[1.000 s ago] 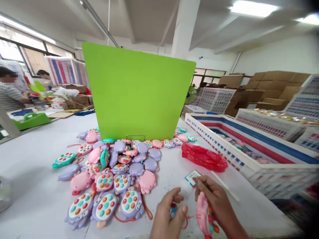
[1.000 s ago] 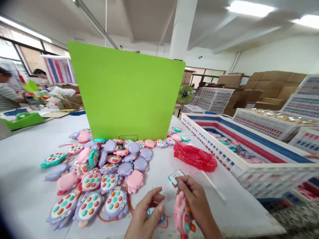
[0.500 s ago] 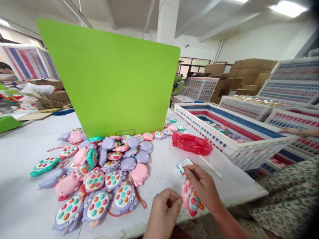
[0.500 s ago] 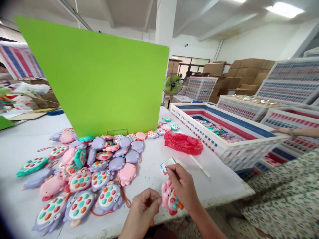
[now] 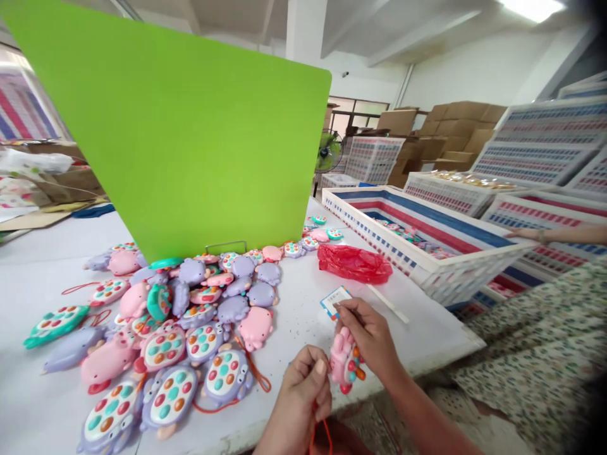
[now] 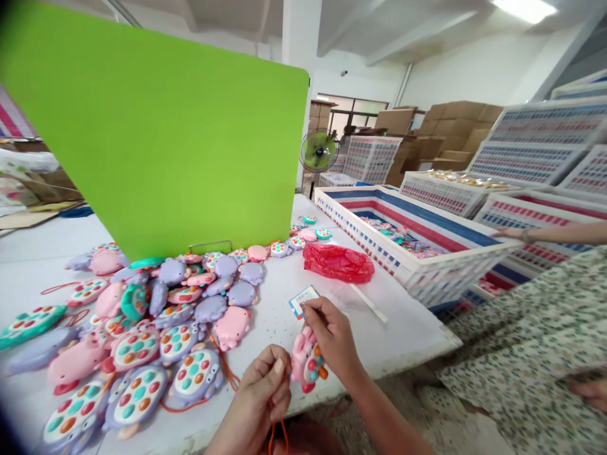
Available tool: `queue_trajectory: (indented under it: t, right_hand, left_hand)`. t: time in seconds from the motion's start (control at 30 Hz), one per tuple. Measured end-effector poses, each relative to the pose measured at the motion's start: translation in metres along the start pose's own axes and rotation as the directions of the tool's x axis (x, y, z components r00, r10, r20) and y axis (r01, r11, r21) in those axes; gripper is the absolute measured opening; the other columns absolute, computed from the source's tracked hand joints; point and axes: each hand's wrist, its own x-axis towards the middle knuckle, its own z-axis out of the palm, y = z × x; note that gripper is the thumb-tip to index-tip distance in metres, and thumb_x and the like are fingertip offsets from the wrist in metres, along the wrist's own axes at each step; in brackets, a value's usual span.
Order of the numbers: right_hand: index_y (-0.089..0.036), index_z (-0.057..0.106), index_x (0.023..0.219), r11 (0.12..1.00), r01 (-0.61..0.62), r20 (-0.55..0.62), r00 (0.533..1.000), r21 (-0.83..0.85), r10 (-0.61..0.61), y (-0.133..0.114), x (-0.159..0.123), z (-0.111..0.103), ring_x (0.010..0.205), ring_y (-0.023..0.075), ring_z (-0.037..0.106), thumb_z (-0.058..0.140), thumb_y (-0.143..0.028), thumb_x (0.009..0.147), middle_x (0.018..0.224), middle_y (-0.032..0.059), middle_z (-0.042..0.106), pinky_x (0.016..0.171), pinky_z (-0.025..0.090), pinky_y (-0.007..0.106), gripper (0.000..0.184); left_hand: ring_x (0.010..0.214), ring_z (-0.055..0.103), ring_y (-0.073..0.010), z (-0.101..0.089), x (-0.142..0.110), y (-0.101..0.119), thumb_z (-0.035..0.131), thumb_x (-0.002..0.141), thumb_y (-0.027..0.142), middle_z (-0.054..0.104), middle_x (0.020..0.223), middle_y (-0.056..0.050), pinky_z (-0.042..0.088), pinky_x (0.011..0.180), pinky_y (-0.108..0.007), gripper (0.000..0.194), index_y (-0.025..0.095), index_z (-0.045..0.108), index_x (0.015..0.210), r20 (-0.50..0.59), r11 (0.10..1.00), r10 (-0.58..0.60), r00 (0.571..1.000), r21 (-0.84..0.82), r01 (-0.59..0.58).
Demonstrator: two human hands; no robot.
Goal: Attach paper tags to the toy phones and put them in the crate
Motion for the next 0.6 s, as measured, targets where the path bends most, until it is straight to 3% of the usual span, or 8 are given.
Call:
queue_trajectory:
  t: [0.2,0.37,0.47,0.6]
  right_hand:
    - [-0.017,0.058,0.081,0.998,0.059,-0.072,0.996,0.018,-0.058,0.005,0.023,-0.008,0.053,0.0105,0.052,0.054,-0.038,0.086,0.055,-0.0026,0.055,0.055,0.043,0.021,0.022]
    - [-0.016,0.058,0.083,0.991,0.093,-0.214,0.974,0.100,-0.070,-0.004,0.045,-0.020,0.047,0.0083,0.045,0.057,-0.037,0.084,0.050,-0.0052,0.051,0.050,0.037,0.020,0.021]
    - [-0.016,0.058,0.084,0.983,0.091,-0.121,0.990,0.158,-0.072,-0.016,0.036,-0.021,0.045,0.0073,0.042,0.056,-0.037,0.084,0.051,-0.0058,0.049,0.045,0.033,0.019,0.022]
    - [-0.014,0.061,0.079,0.988,-0.066,0.152,0.987,0.143,0.044,-0.016,0.016,-0.009,0.048,0.0049,0.038,0.059,-0.034,0.081,0.059,-0.0041,0.050,0.045,0.029,0.018,0.020]
  left_hand:
    - [0.039,0.015,-0.0025,0.001,0.004,-0.002,0.069,0.073,0.045,0.026,0.048,0.011,0.015,0.037,-0.016,0.038,0.019,0.041,0.075,0.020,0.993,0.016,1.000,-0.116,-0.013]
    - [0.047,0.036,-0.0045,-0.002,0.016,0.009,0.066,0.078,0.039,0.038,0.051,0.007,0.031,0.049,-0.017,0.029,0.017,0.048,0.073,-0.025,0.992,0.114,0.993,-0.056,-0.115]
    - [0.053,0.042,-0.0061,-0.011,0.033,0.026,0.067,0.077,0.038,0.042,0.055,0.006,0.036,0.055,-0.018,0.028,0.016,0.052,0.072,-0.073,0.985,0.157,0.985,0.089,-0.150]
    - [0.058,0.046,-0.0068,-0.035,0.061,0.045,0.074,0.068,0.038,0.052,0.067,0.004,0.040,0.058,-0.018,0.030,0.015,0.061,0.080,-0.139,0.964,0.129,0.982,0.248,-0.091]
